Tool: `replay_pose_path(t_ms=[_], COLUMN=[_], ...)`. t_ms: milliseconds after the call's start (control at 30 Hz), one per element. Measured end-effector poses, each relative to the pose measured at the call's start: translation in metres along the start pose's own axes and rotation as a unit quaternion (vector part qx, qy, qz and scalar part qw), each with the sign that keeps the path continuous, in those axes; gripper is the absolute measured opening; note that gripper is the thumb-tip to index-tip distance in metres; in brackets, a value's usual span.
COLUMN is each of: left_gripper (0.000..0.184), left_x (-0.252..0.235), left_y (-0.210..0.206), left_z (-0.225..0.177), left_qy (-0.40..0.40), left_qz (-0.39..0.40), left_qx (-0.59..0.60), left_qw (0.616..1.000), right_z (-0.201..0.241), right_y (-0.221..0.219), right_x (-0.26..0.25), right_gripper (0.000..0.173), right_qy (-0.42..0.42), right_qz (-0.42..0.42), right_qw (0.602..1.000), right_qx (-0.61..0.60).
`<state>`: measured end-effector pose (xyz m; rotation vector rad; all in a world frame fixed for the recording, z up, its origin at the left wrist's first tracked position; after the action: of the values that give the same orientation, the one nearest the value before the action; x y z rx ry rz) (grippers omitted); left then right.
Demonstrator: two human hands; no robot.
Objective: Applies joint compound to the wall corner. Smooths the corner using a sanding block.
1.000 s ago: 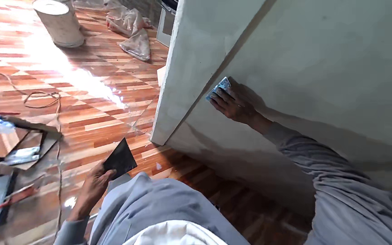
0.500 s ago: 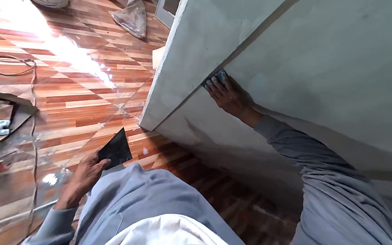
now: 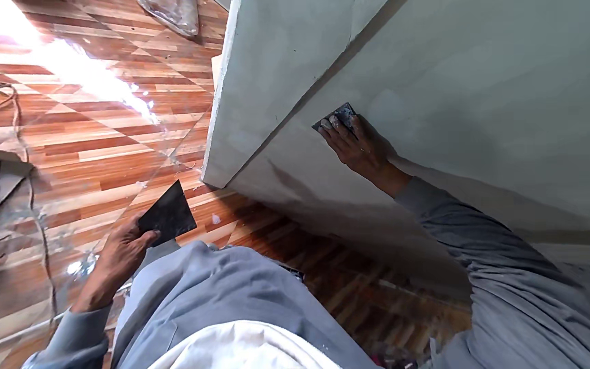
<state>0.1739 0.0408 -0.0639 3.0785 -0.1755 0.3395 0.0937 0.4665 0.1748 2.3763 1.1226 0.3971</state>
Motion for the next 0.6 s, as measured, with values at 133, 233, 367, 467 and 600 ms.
replay_pose_path(t_ms=[133,233,367,467,600], left_gripper=[0.038,0.041,0.04,0.041,0.044], left_x=[-0.002,-0.004,-0.006,-0.012,-0.016], left_y=[-0.001,0.001,-0.003,-0.01,-0.018], left_z=[-0.005,-0.008,-0.02,-0.025,-0.031], left_qy=[0.002,-0.004,-0.023,-0.027,-0.006], left_qz=[0.007,0.016,0.044,0.076,0.13], left_qx=[-0.005,-0.013,0.0,0.007,0.006], left_qw=[1.0,1.0,0.999,0.997,0.992], right_z=[0.004,0.006,0.008,0.016,0.033], right_y=[-0.003,-0.003,-0.004,-0.008,0.023], right_x=[0.023,0.042,0.075,0.109,0.175], right_gripper=[0.048,0.048,0.05,0.051,0.056], right_qy=[-0.008,-0.018,-0.042,-0.073,-0.19], right_qz=[0.015,0.029,0.059,0.144,0.255], right_qw=[1.0,0.999,0.996,0.983,0.934], right_qx=[-0.005,-0.011,-0.048,-0.086,-0.163])
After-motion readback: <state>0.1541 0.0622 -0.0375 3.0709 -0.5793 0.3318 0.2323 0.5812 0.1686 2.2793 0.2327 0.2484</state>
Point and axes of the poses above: each hand's wrist, its own x-axis away from the middle knuckle, its own y-axis out of the back of the hand, z = x × y, the point moved 8 cm from there along -x, towards the middle knuckle, and after that the axes turned 2 degrees about -z, right-handed, at the moved point
